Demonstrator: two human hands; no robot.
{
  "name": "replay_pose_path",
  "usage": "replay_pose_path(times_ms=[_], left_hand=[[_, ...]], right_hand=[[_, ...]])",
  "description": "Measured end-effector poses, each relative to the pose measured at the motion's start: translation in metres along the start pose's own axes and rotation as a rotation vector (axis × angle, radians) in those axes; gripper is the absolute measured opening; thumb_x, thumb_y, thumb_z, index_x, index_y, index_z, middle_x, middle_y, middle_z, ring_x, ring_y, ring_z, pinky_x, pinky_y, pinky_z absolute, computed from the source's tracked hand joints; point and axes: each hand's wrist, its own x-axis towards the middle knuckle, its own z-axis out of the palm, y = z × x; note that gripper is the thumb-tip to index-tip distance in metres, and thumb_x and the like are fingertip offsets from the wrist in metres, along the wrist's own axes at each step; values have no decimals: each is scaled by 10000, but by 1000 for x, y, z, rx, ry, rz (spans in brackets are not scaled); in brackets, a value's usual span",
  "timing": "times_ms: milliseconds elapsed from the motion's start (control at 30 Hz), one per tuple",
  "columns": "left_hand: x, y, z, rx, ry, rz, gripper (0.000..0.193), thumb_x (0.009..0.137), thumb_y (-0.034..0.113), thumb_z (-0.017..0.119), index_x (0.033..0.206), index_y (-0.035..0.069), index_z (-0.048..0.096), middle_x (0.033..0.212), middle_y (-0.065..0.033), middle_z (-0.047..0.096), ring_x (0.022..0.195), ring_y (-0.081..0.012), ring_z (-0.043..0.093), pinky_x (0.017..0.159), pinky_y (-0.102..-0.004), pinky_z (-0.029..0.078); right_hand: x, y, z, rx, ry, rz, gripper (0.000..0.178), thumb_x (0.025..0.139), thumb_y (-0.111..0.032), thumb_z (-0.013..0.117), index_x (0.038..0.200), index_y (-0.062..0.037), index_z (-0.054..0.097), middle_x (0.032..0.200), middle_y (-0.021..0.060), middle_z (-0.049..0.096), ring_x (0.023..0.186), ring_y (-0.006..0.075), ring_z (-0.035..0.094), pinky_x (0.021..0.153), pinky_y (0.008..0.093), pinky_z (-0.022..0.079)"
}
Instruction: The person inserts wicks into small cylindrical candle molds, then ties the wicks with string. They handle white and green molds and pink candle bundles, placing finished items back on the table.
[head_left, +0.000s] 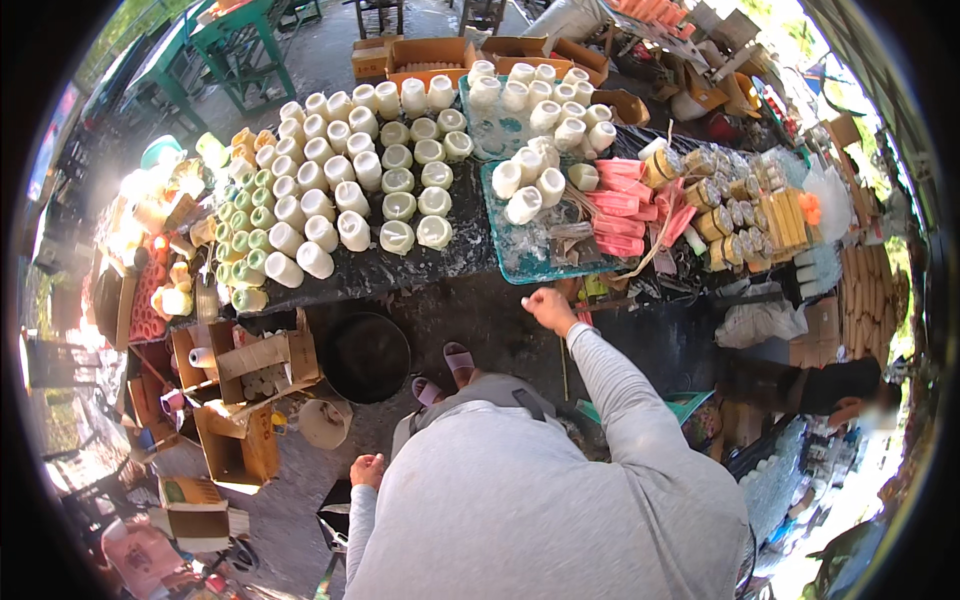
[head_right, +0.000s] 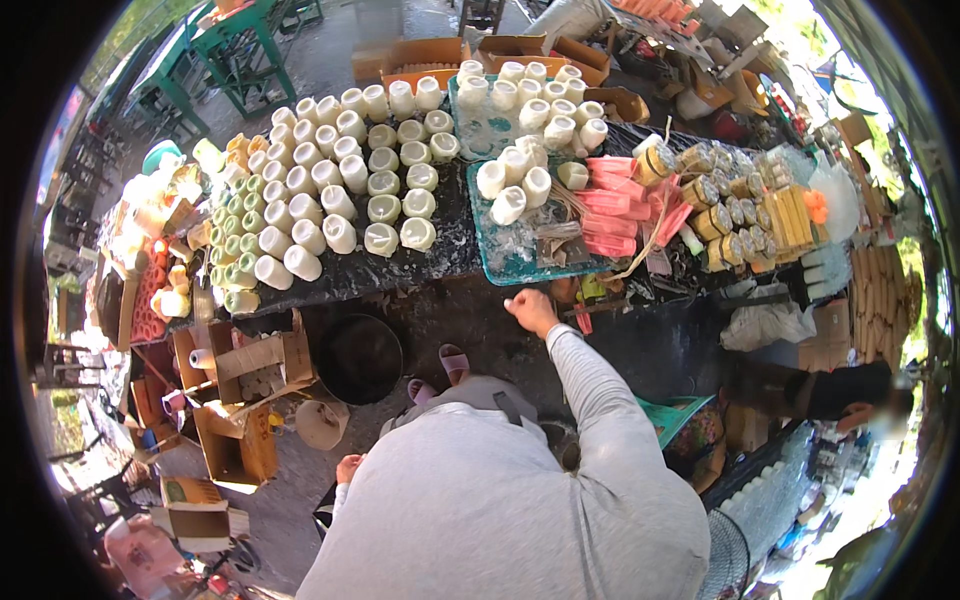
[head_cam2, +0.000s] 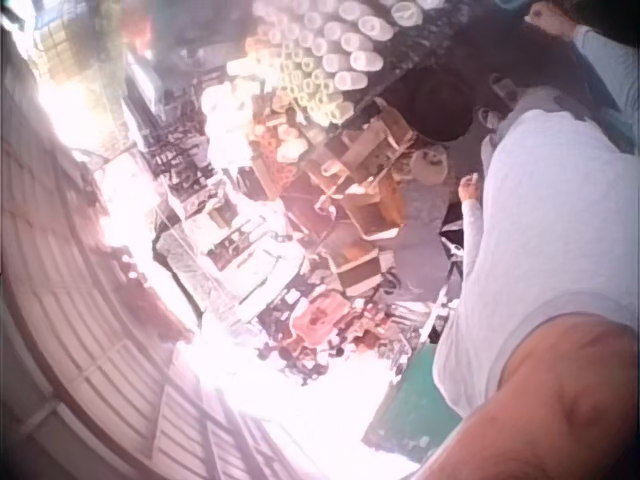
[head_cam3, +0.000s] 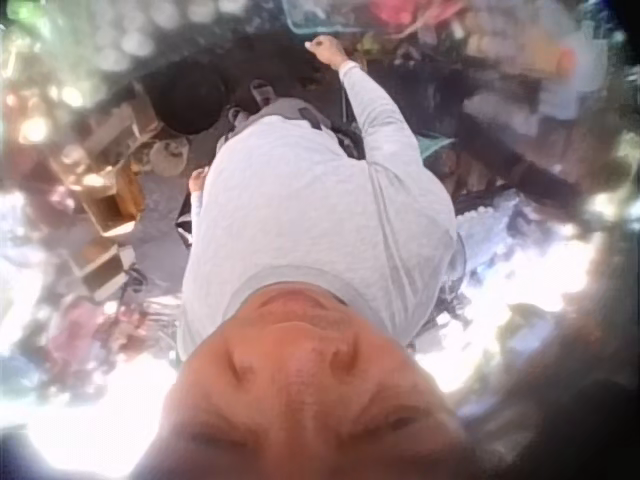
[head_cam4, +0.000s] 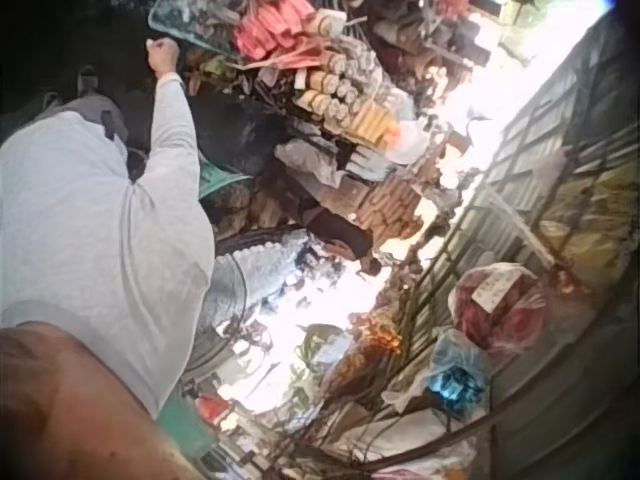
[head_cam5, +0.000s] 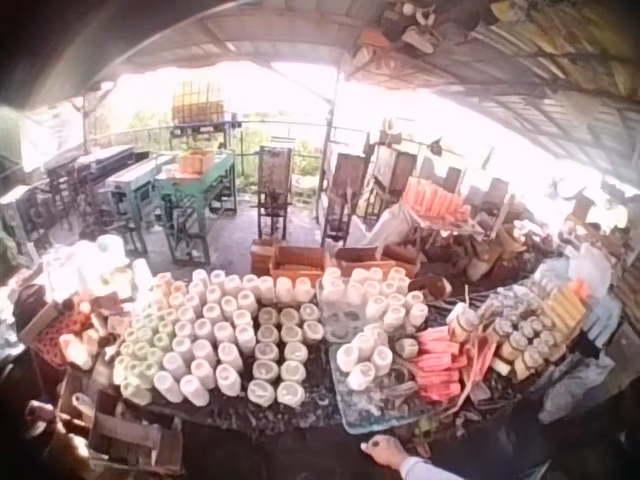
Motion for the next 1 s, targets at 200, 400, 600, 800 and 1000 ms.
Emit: replay_pose_path(times_ms=[200, 400, 600, 800, 1000], left_hand=[[34, -12, 3, 324, -48, -119, 465, 859, 471, 824, 1037, 42, 796, 906, -150, 799, 831, -300, 777, 809, -435, 615], [49, 77, -1, 177, 53, -54, 412, 908, 403, 777, 1020, 7, 787, 977, -187, 795, 949, -349, 763, 886, -452, 591], [50, 273, 29, 233, 83, 186, 400, 884, 359, 809, 1034, -6, 742, 905, -176, 751, 867, -363, 732, 822, -477, 577], [91, 498, 89, 175, 48, 655, 411, 918, 295, 801, 1186, 10, 672, 1166, -209, 703, 1081, -414, 684, 940, -476, 549], [161, 630, 144, 102, 88, 702, 697, 859, 325, 854, 1415, 35, 548, 1346, -192, 627, 1168, -379, 659, 1020, -463, 538]], right_hand=[[75, -46, -60, -141, 318, -222, 602, 865, -425, 856, 1246, 2, 670, 1113, 216, 735, 1050, 367, 727, 929, 453, 566], [147, -100, -72, -317, 420, -338, 839, 852, -412, 836, 1481, 8, 472, 1309, 280, 600, 1117, 456, 692, 956, 505, 586], [169, -113, -67, -427, 289, -191, 900, 889, -391, 799, 1558, 56, 398, 1306, 288, 593, 1016, 448, 725, 866, 518, 608], [173, -110, -72, -200, 161, -222, 819, 836, -303, 837, 1461, 38, 434, 1226, 282, 585, 985, 469, 710, 812, 546, 602], [129, -119, -134, -68, 158, -452, 747, 818, -211, 819, 1432, 11, 455, 1232, 260, 579, 1011, 461, 696, 815, 513, 608]])
